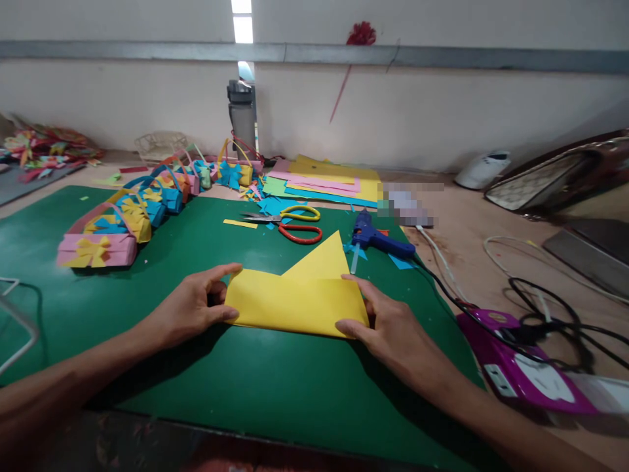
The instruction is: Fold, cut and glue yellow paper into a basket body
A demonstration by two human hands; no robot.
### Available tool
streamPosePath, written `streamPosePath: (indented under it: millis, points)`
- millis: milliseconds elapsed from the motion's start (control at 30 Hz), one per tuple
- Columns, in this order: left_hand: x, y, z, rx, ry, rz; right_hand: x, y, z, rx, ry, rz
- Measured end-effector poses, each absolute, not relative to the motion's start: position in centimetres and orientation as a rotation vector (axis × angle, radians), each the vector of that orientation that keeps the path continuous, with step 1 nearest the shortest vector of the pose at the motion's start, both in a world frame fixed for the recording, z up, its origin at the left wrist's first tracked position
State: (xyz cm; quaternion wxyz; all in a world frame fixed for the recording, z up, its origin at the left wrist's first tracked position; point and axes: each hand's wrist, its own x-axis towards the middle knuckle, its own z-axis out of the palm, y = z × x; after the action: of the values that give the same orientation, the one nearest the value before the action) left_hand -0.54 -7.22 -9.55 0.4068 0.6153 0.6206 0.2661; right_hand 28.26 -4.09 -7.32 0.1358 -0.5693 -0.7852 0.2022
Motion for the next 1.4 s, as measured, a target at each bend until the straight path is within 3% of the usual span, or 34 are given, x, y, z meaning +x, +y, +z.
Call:
streamPosePath:
  millis: [467, 733, 1067, 1400]
  points:
    - [-0.6, -7.6, -9.4, 1.736, 1.606, 0.625, 28.5, -4.2, -7.5, -1.652, -2.25, 0.629]
    - [-1.1, -7.6, -10.3, 1.838, 1.674, 0.581, 28.7, -4.2, -7.3, -1.611, -2.129, 0.93]
    - [-0.7, -7.8, -9.5, 1.858, 1.743, 0.49, 29.5, -4.0, -7.3, -1.607, -2.118, 0.991]
    - [-1.0, -7.8, -9.9, 1.885, 1.756, 0.501, 29.3, -4.4, -7.3, -1.652, -2.239, 0.724]
